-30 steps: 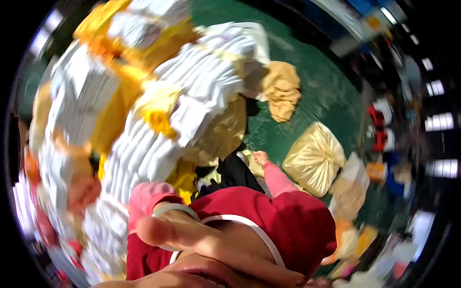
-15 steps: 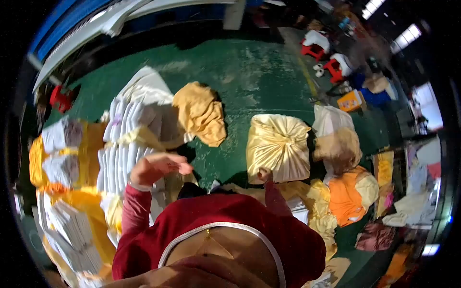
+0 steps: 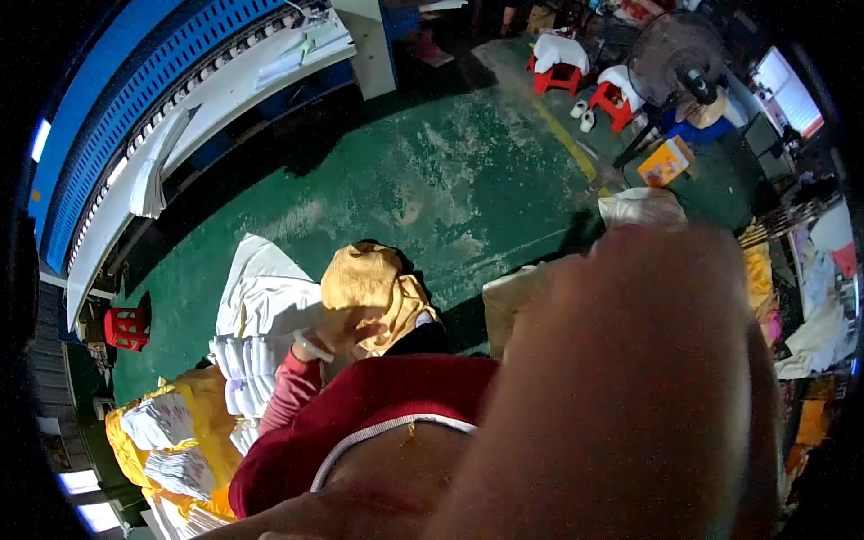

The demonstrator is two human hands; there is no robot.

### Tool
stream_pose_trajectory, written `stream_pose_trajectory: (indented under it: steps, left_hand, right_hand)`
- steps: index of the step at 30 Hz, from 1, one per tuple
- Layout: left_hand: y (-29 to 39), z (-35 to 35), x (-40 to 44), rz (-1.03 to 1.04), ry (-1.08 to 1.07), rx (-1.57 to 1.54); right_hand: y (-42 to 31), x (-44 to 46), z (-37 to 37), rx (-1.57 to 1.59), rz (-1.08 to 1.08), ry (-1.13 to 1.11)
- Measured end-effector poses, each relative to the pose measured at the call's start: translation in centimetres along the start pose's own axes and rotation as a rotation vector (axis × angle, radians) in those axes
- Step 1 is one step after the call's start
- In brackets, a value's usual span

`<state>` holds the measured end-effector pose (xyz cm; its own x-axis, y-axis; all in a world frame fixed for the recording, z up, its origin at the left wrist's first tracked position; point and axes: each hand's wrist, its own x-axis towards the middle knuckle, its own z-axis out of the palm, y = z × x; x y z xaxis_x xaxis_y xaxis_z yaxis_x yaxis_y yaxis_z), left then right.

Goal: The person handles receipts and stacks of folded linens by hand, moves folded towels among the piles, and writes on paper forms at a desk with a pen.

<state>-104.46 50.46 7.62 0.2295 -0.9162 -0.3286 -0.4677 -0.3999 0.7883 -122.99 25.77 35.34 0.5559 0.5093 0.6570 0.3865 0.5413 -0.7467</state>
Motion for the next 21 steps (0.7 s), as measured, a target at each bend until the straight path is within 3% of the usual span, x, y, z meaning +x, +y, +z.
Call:
stream_pose_trajectory:
  steps: [2, 3, 7, 10, 11, 12, 13, 15, 17, 18, 20, 21]
  left_hand:
    - [1.3, -4.5, 4.9, 0.155, 0.061, 0.194]
    - [3.7, -7.5, 6.6, 0.157, -0.027, 0.128]
    - [2.5, -13.7, 15.3, 0.212, -0.240, -0.045]
    - [-0.8, -16.8, 22.5, 0.201, -0.193, 0.159]
    - [-2.3, -17.8, 24.9, 0.297, -0.128, 0.138]
    - [-2.1, -19.1, 27.4, 0.273, -0.130, -0.046]
    - [-3.0, -18.9, 29.2, 0.210, -0.113, -0.506]
    - [-4.9, -21.5, 34.4, 0.178, -0.069, -0.640]
    - [-1.7, -26.1, 38.0, 0.051, 0.009, 0.049]
    - [-2.1, -27.2, 39.9, 0.049, 0.039, -0.013]
    - [-3.3, -28.7, 43.9, 0.070, 0.111, -0.136]
    - [-2.3, -30.4, 44.5, -0.016, 0.159, -0.142]
  right_hand:
    - [-2.2, 2.2, -4.1, -0.080, 0.044, -0.079]
    - [-2.9, 2.9, -6.2, -0.108, 0.060, -0.099]
    - [-4.7, 4.0, -15.5, -0.156, 0.111, -0.124]
    - [-5.9, 3.9, -23.7, -0.152, 0.148, -0.148]
    - [-6.4, 3.9, -26.7, -0.138, 0.166, -0.159]
    - [-6.9, 3.6, -29.8, -0.121, 0.190, -0.169]
    - [-7.4, 3.4, -32.9, -0.093, 0.221, -0.171]
    - [-8.8, 3.0, -38.8, -0.037, 0.277, -0.146]
    - [-9.7, 2.6, -43.8, -0.087, 0.149, -0.134]
    - [-9.9, 2.4, -46.5, -0.107, 0.087, -0.122]
    - [-10.2, 2.3, -53.5, -0.257, 0.036, -0.586]
    - [-10.1, 2.4, -56.6, -0.268, 0.027, -0.698]
